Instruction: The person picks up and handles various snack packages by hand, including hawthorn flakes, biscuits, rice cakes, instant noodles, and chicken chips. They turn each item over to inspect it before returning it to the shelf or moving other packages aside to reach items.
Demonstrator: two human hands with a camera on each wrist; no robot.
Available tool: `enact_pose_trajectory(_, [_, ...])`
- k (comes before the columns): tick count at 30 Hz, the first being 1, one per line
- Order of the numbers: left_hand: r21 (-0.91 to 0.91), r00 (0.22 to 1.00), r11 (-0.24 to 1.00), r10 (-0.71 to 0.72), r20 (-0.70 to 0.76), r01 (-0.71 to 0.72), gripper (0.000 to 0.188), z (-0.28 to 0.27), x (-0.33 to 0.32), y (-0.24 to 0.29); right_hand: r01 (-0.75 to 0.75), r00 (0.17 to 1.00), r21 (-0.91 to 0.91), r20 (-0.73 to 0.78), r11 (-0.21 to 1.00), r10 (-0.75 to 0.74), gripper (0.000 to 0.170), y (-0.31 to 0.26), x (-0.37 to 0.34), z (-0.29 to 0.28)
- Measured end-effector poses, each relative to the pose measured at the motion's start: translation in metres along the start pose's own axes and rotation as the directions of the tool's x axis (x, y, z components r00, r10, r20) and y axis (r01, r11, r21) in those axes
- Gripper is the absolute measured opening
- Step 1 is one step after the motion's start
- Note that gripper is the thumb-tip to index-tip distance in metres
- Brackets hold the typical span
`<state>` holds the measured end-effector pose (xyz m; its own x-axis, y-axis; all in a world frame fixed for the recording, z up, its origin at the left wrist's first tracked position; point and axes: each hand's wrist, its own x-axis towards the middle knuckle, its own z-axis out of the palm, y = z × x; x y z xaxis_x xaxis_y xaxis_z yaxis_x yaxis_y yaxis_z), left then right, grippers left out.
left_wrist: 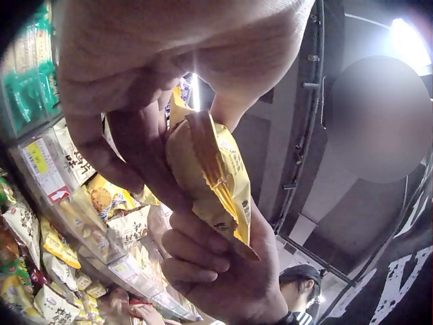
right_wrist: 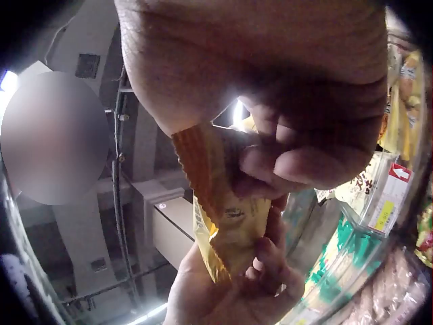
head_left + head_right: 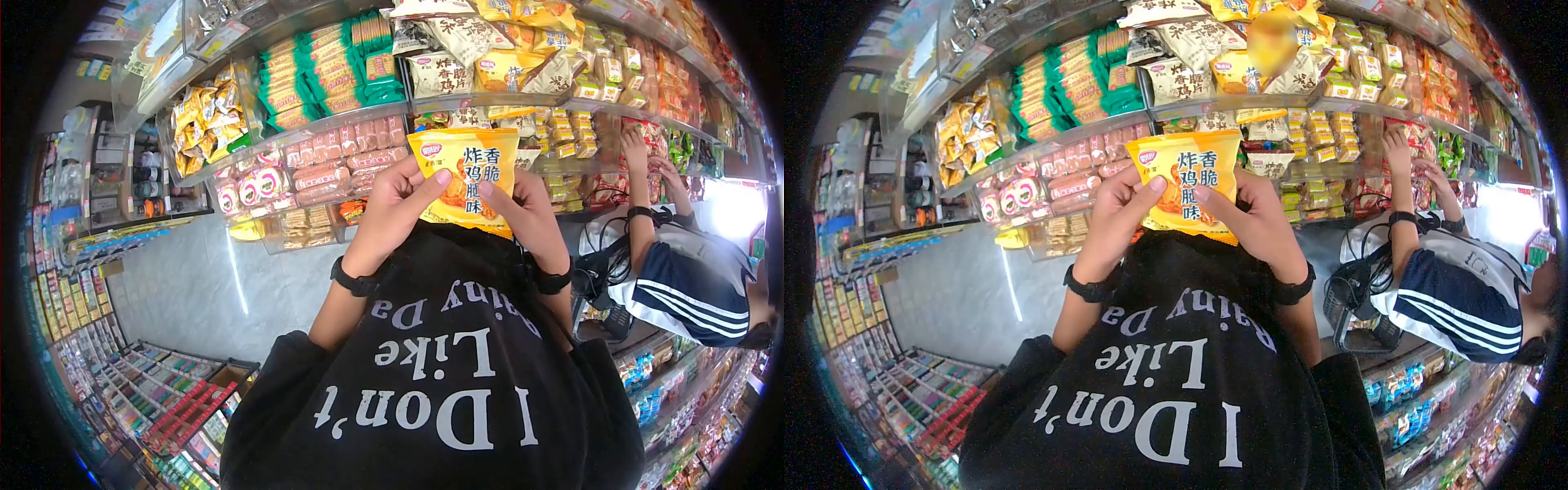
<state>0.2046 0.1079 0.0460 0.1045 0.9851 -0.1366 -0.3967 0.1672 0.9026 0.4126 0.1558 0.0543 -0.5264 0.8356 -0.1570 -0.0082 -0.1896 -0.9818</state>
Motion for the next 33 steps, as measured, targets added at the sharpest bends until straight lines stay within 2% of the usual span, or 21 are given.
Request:
enact_pose_trajectory(24, [0.007,0.998,0.998,-0.055,-0.02,0.055,0.032,-0.006,0.0,0.0,-0.056,0.997,0.008,0.05,0.998,0.056,0.027,0.004,0.004,-0.002])
enact_pose_trajectory(26, [0.035,0.997,0.997,-0.069,-0.026,0.07,0.033,-0.012,-0.003,-0.001,-0.09,0.99,-0.006,0.105,0.996,0.09,0.028,0.007,0.004,-0.004])
enact_pose_trajectory(29, [0.271,0.999,0.962,-0.048,0.011,0.043,0.036,-0.021,-0.015,0.0,-0.143,0.96,-0.057,0.234,0.988,0.153,0.029,0.006,-0.001,-0.005])
enact_pose_trajectory(33, [0.262,0.99,0.961,-0.114,0.078,0.09,0.032,-0.037,-0.028,-0.002,-0.166,0.917,-0.065,0.357,0.984,0.178,0.033,-0.001,-0.002,0.001])
